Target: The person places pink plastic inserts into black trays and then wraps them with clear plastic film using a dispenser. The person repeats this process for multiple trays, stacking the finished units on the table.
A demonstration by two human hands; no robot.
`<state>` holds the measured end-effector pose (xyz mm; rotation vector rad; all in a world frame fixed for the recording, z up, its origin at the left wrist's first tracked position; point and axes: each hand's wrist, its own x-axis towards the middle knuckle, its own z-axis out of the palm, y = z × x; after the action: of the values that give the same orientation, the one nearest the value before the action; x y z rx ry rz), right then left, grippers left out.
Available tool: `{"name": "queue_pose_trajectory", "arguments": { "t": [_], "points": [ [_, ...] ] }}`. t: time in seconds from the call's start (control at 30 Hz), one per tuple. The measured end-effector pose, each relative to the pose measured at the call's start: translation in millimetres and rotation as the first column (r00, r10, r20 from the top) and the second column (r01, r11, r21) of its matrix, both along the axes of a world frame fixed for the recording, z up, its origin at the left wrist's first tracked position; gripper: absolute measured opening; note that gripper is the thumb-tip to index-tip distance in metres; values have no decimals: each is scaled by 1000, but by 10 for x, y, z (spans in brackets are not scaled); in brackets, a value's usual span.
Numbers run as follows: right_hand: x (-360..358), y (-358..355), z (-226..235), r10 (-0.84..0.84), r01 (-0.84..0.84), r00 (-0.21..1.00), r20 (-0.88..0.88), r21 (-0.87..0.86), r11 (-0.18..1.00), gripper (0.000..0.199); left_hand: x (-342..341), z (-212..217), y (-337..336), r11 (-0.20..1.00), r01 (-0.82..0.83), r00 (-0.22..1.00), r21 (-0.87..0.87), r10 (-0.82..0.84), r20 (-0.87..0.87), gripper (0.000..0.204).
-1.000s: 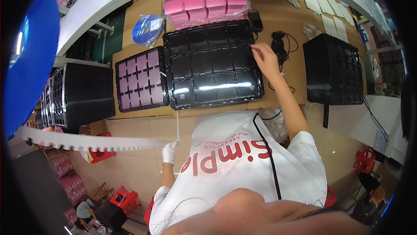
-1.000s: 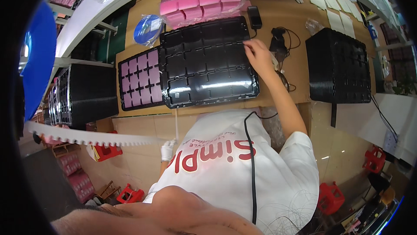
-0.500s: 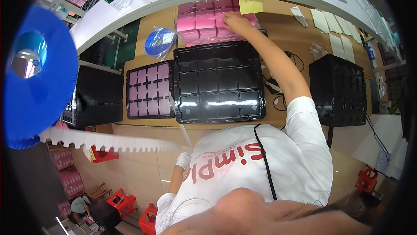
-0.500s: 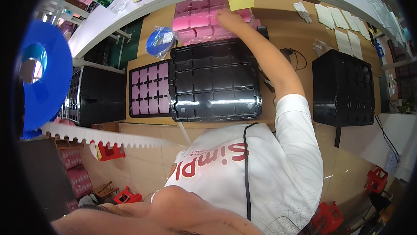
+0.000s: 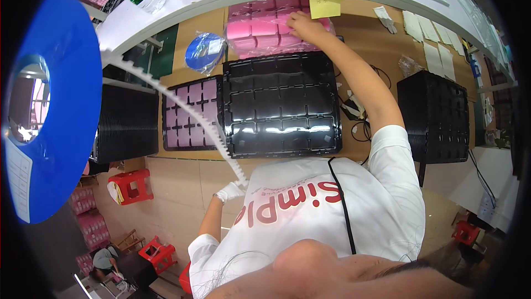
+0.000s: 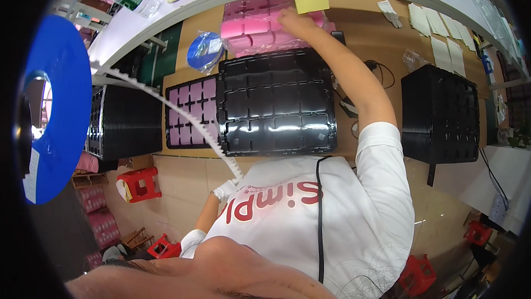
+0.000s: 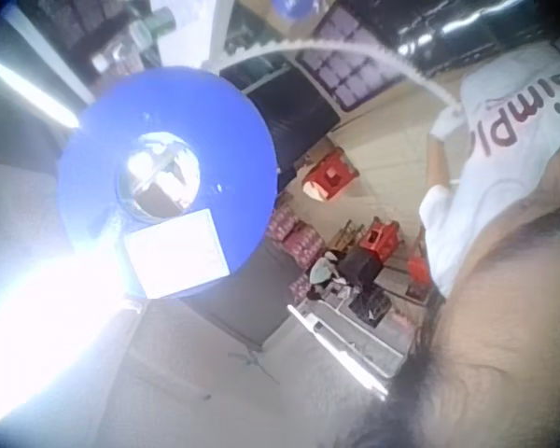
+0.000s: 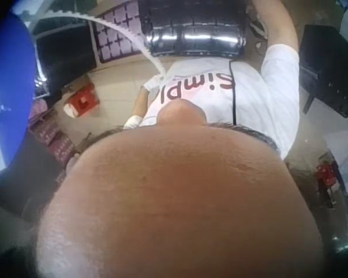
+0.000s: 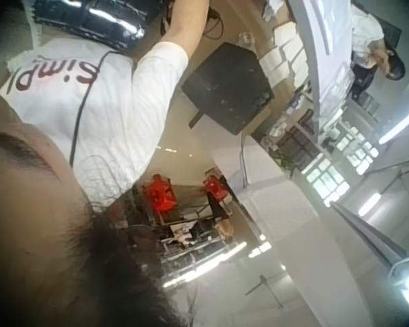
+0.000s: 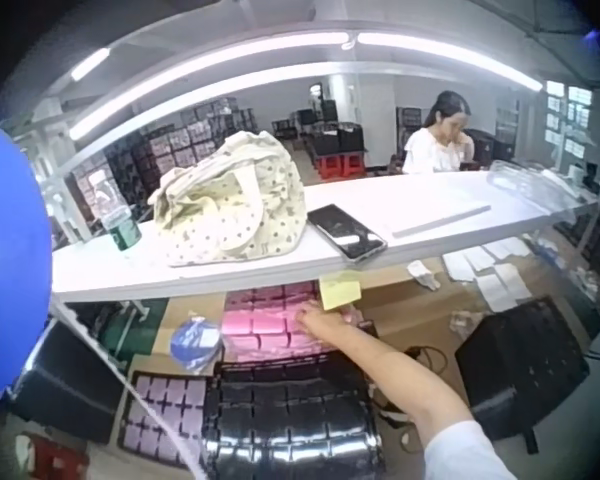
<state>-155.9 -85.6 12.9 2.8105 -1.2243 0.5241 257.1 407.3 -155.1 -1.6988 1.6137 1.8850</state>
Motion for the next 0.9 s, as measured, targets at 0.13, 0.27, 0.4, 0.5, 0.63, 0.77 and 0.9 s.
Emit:
{"name": "queue_pose_trajectory", "arguments": {
  "t": [0.13, 0.27, 0.4, 0.5, 0.63, 0.77, 0.9],
  "points": [
    [-26, -19, -9, -19, 18, 1000, 19, 78, 997, 24, 88, -554, 340, 980, -188, 967, 63, 196, -164, 59],
    [-70, 3, -71, -47, 40, 996, 80, 84, 996, 25, -44, -353, 427, 950, -159, 987, 268, 154, 38, 57],
    [-65, -7, -63, -59, 45, 991, 120, 115, 992, 24, 182, -417, 982, 933, -181, 983, 312, 171, 58, 53],
    [-75, -35, -45, -63, 40, 987, 146, 155, 987, 20, 372, -500, 1300, 913, -215, 977, 346, 203, 72, 51],
    [-111, -195, -141, -30, -16, 976, 215, 212, 977, 17, 862, -664, 1269, 953, -239, 969, 187, 223, 103, 48],
    [-85, -338, -118, -197, 153, 973, 121, 303, 941, 19, 1330, -164, 346, 989, 140, 773, -44, -82, 629, 37],
    [27, -202, -118, -317, 276, 761, 567, 160, 948, 19, 1096, 1009, -916, 766, 377, 339, -520, 408, 848, 36]
  ]
}}
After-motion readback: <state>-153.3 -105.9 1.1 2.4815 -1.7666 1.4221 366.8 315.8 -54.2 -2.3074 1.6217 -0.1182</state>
